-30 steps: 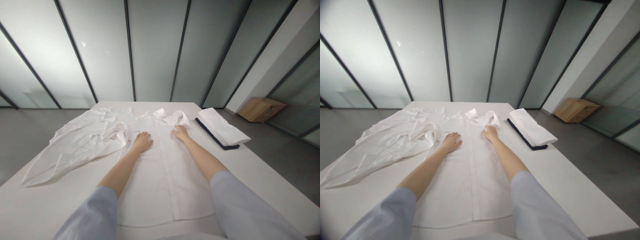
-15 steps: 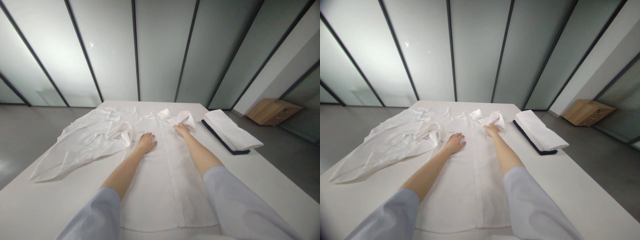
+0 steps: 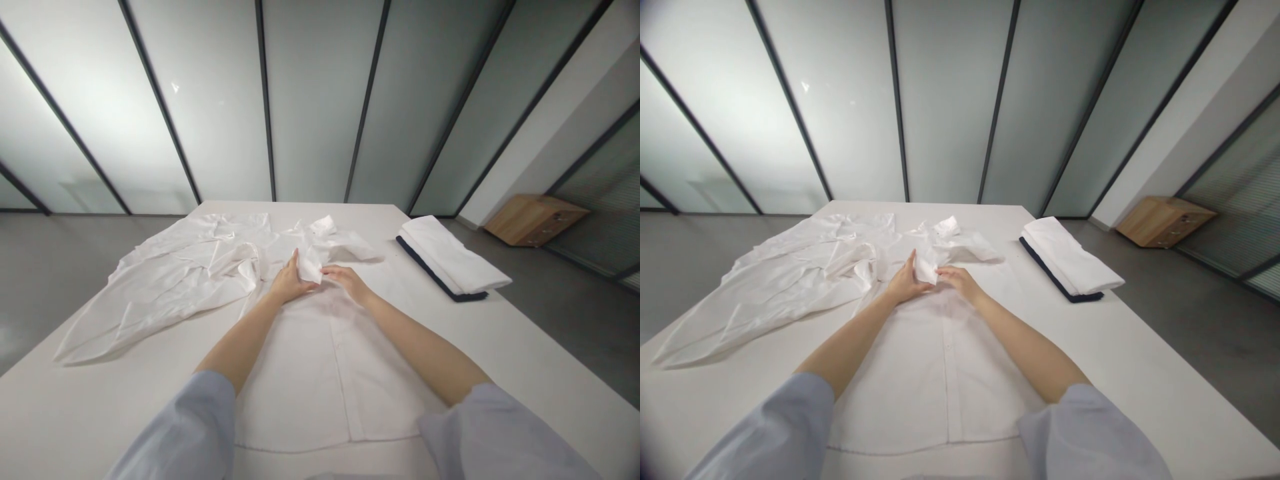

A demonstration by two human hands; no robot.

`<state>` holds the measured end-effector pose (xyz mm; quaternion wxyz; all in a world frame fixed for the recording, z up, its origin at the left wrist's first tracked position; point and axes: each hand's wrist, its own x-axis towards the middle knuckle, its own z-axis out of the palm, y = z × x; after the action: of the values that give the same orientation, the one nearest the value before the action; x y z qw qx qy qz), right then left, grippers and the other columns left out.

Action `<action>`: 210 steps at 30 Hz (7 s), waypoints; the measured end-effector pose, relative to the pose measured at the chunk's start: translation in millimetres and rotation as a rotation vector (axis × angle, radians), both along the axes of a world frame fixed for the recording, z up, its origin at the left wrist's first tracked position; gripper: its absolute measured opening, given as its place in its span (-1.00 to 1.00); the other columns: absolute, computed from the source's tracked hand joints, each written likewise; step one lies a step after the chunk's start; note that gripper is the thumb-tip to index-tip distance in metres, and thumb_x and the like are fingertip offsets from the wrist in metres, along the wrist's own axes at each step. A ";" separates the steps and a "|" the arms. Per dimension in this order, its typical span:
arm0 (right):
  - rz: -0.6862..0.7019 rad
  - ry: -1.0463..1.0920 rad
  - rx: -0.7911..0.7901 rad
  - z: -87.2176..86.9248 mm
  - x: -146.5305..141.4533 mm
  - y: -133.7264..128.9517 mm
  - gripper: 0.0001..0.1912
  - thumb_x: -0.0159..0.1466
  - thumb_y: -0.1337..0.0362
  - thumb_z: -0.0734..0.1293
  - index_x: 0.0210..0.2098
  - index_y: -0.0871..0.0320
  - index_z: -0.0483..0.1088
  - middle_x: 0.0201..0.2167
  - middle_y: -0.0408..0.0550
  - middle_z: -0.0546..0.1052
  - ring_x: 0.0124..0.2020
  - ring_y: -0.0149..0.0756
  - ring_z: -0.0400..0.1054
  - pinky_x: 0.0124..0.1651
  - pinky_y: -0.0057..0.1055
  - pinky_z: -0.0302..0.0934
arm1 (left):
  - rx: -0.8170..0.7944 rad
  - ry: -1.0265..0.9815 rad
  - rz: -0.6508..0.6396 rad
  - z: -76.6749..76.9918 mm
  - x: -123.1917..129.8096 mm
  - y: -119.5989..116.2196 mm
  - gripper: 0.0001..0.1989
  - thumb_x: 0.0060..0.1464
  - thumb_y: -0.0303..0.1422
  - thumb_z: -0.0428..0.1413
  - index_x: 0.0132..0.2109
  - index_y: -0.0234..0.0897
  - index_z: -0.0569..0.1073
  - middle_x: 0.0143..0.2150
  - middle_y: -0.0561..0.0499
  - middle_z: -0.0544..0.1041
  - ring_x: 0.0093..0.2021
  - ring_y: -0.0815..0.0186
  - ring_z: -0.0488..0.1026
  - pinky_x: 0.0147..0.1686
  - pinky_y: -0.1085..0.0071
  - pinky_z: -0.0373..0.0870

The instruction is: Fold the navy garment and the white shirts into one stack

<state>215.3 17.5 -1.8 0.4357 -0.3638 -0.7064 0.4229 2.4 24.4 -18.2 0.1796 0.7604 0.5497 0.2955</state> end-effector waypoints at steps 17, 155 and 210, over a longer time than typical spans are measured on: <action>-0.317 -0.040 -0.079 -23.4 26.2 -4.8 -0.76 0.11 0.11 0.24 -0.54 0.11 0.42 -0.51 -0.09 0.51 -0.40 -0.26 0.37 -0.26 -0.37 0.21 | -0.156 0.375 0.162 19.1 11.5 -8.5 -0.42 -0.10 0.08 0.15 -0.10 -0.31 0.51 -0.03 -0.28 0.52 0.04 -0.06 0.41 0.03 0.15 0.24; -0.181 0.162 -0.424 4.0 -51.8 39.3 -0.88 -0.02 0.25 0.33 -0.44 0.12 0.41 -0.58 -0.23 0.46 -0.49 -0.39 0.31 -0.45 -0.52 0.17 | 0.311 -0.025 -0.227 8.5 13.2 -16.0 -0.75 0.10 -0.46 -0.01 -0.09 -0.25 0.45 0.00 -0.12 0.49 0.08 0.18 0.38 0.12 0.16 0.29; -0.150 -0.410 -0.563 28.5 154.7 -73.6 -0.72 -0.05 0.30 0.37 -0.29 0.12 0.45 -0.50 -0.15 0.45 -0.47 -0.34 0.30 -0.46 -0.48 0.13 | -0.012 0.363 0.288 28.0 -82.7 37.1 -0.42 -0.07 -0.60 -0.01 0.16 -0.26 0.34 0.13 -0.14 0.43 0.12 0.17 0.38 0.08 0.33 0.30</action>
<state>370.0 -56.1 26.6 0.1976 -0.5976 -0.6063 0.4860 -80.2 61.5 9.8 0.0381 0.7139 0.6775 0.1730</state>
